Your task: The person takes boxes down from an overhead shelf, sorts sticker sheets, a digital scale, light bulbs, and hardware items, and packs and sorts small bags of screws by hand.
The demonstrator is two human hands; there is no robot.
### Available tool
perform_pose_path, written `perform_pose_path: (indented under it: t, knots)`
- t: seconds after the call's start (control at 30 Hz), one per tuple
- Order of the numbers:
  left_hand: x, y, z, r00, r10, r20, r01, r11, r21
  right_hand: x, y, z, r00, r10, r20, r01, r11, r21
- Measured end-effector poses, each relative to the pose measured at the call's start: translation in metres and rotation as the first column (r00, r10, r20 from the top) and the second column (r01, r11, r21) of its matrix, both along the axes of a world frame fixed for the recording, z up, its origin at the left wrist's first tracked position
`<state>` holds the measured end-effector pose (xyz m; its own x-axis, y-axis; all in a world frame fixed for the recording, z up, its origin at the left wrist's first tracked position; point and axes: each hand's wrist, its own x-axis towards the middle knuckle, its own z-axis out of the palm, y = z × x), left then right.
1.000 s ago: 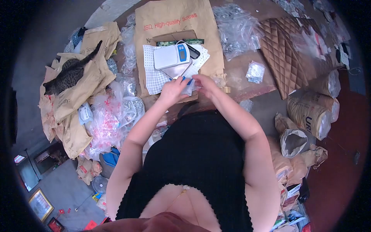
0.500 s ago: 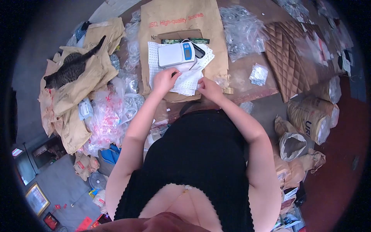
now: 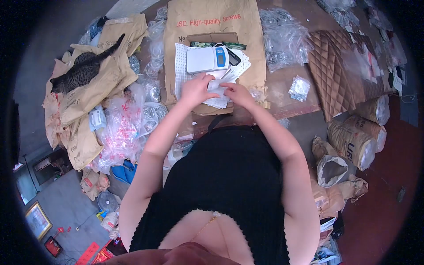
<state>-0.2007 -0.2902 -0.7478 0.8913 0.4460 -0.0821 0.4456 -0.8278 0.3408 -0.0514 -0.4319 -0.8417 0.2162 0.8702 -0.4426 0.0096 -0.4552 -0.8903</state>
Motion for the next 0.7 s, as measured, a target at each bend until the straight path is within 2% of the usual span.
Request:
perform_pose_path:
  t: [0.1,0.13,0.17,0.2,0.27,0.3,0.37,0.43,0.5,0.57,0.6,0.67,0.7]
  knots:
    - [-0.006,0.004,-0.027,0.997,-0.074,-0.005,0.074,0.995,0.063,0.001,0.001,0.023,0.994,0.076,0.083,-0.081,0.995,0.054]
    - [-0.006,0.005,-0.025,0.998,-0.067,-0.004,0.067,0.996,0.062,-0.002,-0.003,0.029,0.846,0.097,0.525,-0.213,0.963,0.165]
    - [-0.005,0.006,-0.022,0.999,-0.05,0.009,0.05,0.999,0.021,-0.004,-0.007,0.034,0.522,0.027,0.853,-0.377,0.904,0.202]
    - [-0.004,0.007,-0.021,0.999,-0.032,0.024,0.032,0.999,-0.019,-0.006,-0.008,0.038,0.52,0.033,0.854,-0.386,0.901,0.2]
    - [-0.004,0.01,-0.021,0.999,-0.028,0.033,0.029,0.999,-0.024,-0.007,-0.008,0.044,0.321,0.065,0.945,-0.502,0.858,0.111]
    - [-0.003,0.011,-0.021,0.999,-0.034,0.038,0.035,0.999,-0.03,-0.005,-0.006,0.041,0.318,0.065,0.946,-0.507,0.855,0.112]
    - [-0.003,0.013,-0.023,0.998,-0.037,0.043,0.038,0.999,-0.029,0.001,-0.002,0.033,0.18,0.178,0.967,-0.617,0.786,-0.03]
    - [-0.004,0.016,-0.026,0.998,-0.043,0.045,0.044,0.999,-0.03,0.006,0.004,0.032,0.222,0.144,0.964,-0.592,0.806,0.015]
    - [-0.005,0.021,-0.031,0.999,-0.028,0.039,0.032,0.993,-0.113,0.012,0.012,0.037,0.26,0.109,0.959,-0.563,0.824,0.059]
    - [-0.005,0.022,-0.014,1.0,-0.012,0.009,0.013,0.989,-0.149,0.014,0.025,0.046,0.335,0.091,0.938,-0.461,0.884,0.078]
    - [-0.006,0.022,-0.005,1.0,0.002,-0.024,-0.006,0.983,-0.184,0.017,0.029,0.043,0.334,0.091,0.938,-0.462,0.883,0.078]
    - [-0.007,0.02,0.006,0.998,0.021,-0.055,-0.03,0.983,-0.179,0.018,0.034,0.039,0.442,0.039,0.896,-0.41,0.897,0.163]
    - [-0.009,0.019,0.008,0.995,0.038,-0.087,-0.053,0.983,-0.175,0.019,0.034,0.038,0.441,0.04,0.897,-0.414,0.896,0.164]
